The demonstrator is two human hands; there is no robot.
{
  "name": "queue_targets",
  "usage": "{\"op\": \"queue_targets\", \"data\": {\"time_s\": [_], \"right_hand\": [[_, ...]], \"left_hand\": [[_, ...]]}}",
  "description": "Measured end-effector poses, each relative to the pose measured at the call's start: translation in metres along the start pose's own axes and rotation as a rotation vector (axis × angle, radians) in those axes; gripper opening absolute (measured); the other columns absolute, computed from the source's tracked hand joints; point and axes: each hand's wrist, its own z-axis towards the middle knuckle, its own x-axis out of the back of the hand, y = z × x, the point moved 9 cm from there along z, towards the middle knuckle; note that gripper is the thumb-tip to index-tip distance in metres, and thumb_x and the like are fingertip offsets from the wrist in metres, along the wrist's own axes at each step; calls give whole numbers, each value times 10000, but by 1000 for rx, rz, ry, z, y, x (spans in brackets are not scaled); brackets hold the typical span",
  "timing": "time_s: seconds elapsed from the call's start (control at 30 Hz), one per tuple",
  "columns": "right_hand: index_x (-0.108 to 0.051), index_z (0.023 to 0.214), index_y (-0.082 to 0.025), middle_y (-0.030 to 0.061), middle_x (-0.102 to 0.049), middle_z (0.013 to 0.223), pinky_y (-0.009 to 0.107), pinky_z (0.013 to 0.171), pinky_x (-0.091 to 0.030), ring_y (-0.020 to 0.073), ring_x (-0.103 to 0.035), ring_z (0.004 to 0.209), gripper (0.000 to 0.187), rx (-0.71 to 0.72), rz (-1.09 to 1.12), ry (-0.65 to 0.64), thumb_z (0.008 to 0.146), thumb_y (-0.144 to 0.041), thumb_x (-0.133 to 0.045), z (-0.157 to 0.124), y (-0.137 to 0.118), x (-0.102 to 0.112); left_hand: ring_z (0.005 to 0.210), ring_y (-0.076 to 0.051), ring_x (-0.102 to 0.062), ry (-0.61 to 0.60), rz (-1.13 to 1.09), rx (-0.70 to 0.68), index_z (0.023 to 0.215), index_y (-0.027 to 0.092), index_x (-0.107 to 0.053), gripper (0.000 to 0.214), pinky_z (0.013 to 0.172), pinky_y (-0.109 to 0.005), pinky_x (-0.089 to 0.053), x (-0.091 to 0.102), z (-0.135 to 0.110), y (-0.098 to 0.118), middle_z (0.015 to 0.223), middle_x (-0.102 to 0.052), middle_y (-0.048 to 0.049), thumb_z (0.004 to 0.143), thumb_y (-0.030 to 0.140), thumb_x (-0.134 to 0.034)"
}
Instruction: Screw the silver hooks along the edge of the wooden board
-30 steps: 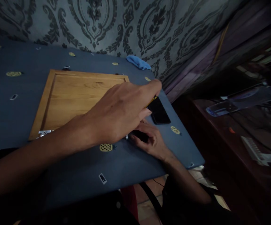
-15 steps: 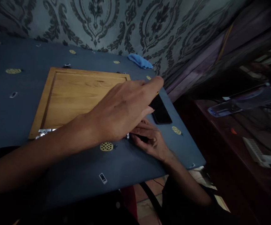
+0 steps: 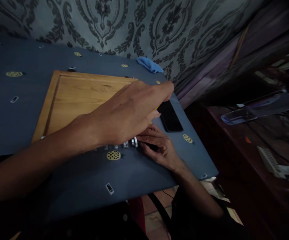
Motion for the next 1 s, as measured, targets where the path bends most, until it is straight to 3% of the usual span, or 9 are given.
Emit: {"op": "queue_targets", "data": {"time_s": [0.13,0.33,0.53,0.67,0.8,0.9,1.0], "right_hand": [[-777,1112,-265,54,-793,1059,482,924,-594,235,-688,1056,259,-21,-11,-17,922,-162,-633,0,2,-1],[-769,1130,-274,52,-791,1077,474,919,-592,234,-688,1058,279,-14,23,-5,912,-148,-648,0,1,0],[-767,1133,-265,61,-787,1004,459,906,-592,232,-680,1043,288,1,26,-1,907,-128,-654,0,1,0],[-766,1135,-271,55,-788,1022,473,912,-587,232,-675,1048,287,-1,25,-7,911,-137,-647,-2,3,0],[-771,1116,-260,57,-788,1025,475,939,-577,233,-667,1077,267,-27,37,-12,907,-141,-655,-3,5,-1],[-770,1108,-242,63,-791,1046,472,944,-578,233,-670,1086,254,-28,44,-7,903,-140,-659,-2,5,0],[-768,1114,-252,56,-791,1090,475,928,-585,231,-679,1074,268,-24,35,-12,901,-132,-658,-1,3,0]], "left_hand": [[607,-156,-526,-28,-18,7,1107,167,-614,160,605,-297,-324,0,0,1,710,-564,15,976,236,-553],[836,-200,-606,45,49,-53,1080,200,-608,127,710,-322,-389,3,-2,6,997,-660,-51,964,229,-564],[684,-155,-532,73,53,-91,1096,177,-605,161,631,-287,-348,7,-5,5,792,-577,2,967,233,-527],[699,-161,-541,44,49,-59,1115,177,-627,183,638,-288,-351,9,-4,3,809,-604,-6,957,206,-538],[737,-180,-572,8,56,-13,1092,151,-639,197,681,-317,-384,6,-1,4,863,-639,-40,1000,282,-526],[789,-197,-586,28,101,-12,1043,170,-640,142,709,-331,-389,5,-1,4,903,-647,-51,977,270,-566],[715,-177,-554,72,79,-26,1053,202,-620,141,658,-318,-360,7,-3,2,818,-608,-19,981,298,-547]]}}
